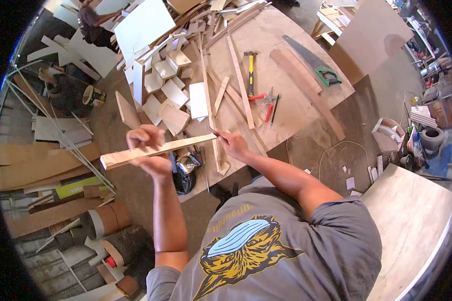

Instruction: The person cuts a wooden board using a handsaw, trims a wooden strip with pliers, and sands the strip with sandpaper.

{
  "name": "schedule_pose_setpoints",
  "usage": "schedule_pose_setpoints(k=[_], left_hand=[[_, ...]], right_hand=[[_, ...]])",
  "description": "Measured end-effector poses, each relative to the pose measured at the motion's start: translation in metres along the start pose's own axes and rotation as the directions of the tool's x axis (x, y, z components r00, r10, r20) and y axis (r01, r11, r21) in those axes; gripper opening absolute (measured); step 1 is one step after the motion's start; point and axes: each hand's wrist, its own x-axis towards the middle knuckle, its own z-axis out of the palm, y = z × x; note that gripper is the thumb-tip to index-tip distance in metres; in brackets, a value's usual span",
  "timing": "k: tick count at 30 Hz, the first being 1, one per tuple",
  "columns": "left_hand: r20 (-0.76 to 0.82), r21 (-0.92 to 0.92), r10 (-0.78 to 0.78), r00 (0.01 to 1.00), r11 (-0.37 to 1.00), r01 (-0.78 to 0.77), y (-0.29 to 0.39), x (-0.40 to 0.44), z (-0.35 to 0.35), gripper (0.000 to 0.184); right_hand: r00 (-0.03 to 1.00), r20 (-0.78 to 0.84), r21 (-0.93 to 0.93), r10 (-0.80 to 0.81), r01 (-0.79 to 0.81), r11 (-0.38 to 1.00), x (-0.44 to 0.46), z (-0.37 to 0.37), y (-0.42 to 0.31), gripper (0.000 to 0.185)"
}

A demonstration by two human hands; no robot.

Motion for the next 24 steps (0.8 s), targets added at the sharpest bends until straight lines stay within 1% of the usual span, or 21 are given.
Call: schedule_pose_setpoints(k=[1,2,3,4,6,7,8,9,10,11,13,14,15,18,19,21,22,24], left_hand=[[0.142,-0.034,0.01,0.99,0.999,-0.005,-0.018,-0.001,-0.007,0.072],[0.094,-0.094,-0.105,0.99,0.989,0.114,-0.032,-0.014,-0.009,0.063],[0.088,-0.138,-0.198,0.976,0.968,0.209,-0.04,-0.024,-0.014,0.061],[0.089,-0.181,-0.291,0.953,0.936,0.302,-0.042,-0.027,-0.015,0.06],[0.084,-0.325,-0.289,0.953,0.897,0.301,-0.044,-0.026,-0.01,0.061],[0.138,-0.336,-0.242,0.96,0.901,0.276,-0.049,-0.024,-0.012,0.062],[0.139,-0.335,-0.245,0.96,0.9,0.278,-0.05,-0.025,-0.013,0.061],[0.142,-0.336,-0.242,0.96,0.9,0.277,-0.051,-0.023,-0.012,0.061],[0.147,-0.337,-0.235,0.961,0.901,0.272,-0.052,-0.021,-0.01,0.06],[0.119,-0.328,-0.26,0.958,0.9,0.285,-0.051,-0.019,-0.009,0.06],[0.128,-0.355,-0.257,0.958,0.89,0.286,-0.052,-0.016,-0.013,0.06],[0.128,-0.372,-0.253,0.959,0.884,0.283,-0.055,-0.015,-0.014,0.06],[0.158,-0.439,-0.262,0.952,0.845,0.306,-0.06,-0.017,-0.02,0.059],[0.145,-0.411,-0.25,0.957,0.865,0.288,-0.06,-0.02,-0.018,0.059],[0.152,-0.411,-0.244,0.958,0.866,0.286,-0.06,-0.02,-0.017,0.059],[0.144,-0.426,-0.239,0.96,0.861,0.278,-0.062,-0.02,-0.019,0.059],[0.142,-0.431,-0.241,0.96,0.858,0.279,-0.062,-0.02,-0.021,0.059],[0.157,-0.428,-0.234,0.959,0.86,0.28,-0.063,-0.017,-0.022,0.06]], right_hand=[[1.0,0.006,-0.018,0.024,-0.024,1.0,0.003,-0.002,0.006,0.034],[0.999,0.012,-0.036,0.046,-0.045,0.998,0.004,0.0,0.015,0.034],[0.997,0.017,-0.052,0.07,-0.069,0.996,0.004,0.003,0.018,0.034],[0.999,-0.03,0.041,-0.032,0.033,0.999,0.002,0.005,0.015,0.034],[0.967,-0.13,0.202,-0.218,0.241,0.949,-0.004,0.008,0.011,0.034],[0.971,-0.149,0.154,-0.186,0.209,0.966,-0.003,0.011,0.018,0.033],[0.998,-0.044,0.052,-0.052,0.054,0.997,-0.002,0.009,0.025,0.033],[0.995,0.041,-0.064,0.093,-0.09,0.994,0.006,0.002,0.032,0.033],[0.965,0.103,-0.188,0.24,-0.218,0.958,0.014,-0.002,0.037,0.033],[0.968,0.107,-0.164,0.226,-0.207,0.964,0.018,0.003,0.043,0.032],[1.0,0.01,0.083,0.017,-0.018,0.996,0.013,0.019,0.031,0.034],[0.995,-0.051,0.192,-0.083,0.091,0.977,0.013,0.022,0.027,0.035],[0.999,-0.029,0.119,-0.024,0.027,0.992,0.015,0.021,0.028,0.035],[0.984,0.016,-0.111,0.179,-0.176,0.978,0.013,0.019,0.045,0.034],[0.976,0.029,-0.141,0.217,-0.211,0.967,0.015,0.017,0.047,0.033],[0.999,-0.027,0.059,0.035,-0.034,0.998,0.018,0.022,0.038,0.033],[0.997,-0.067,0.157,-0.046,0.056,0.986,0.017,0.026,0.033,0.033],[0.996,0.035,-0.082,0.084,-0.081,0.993,0.023,0.037,0.057,0.032]])
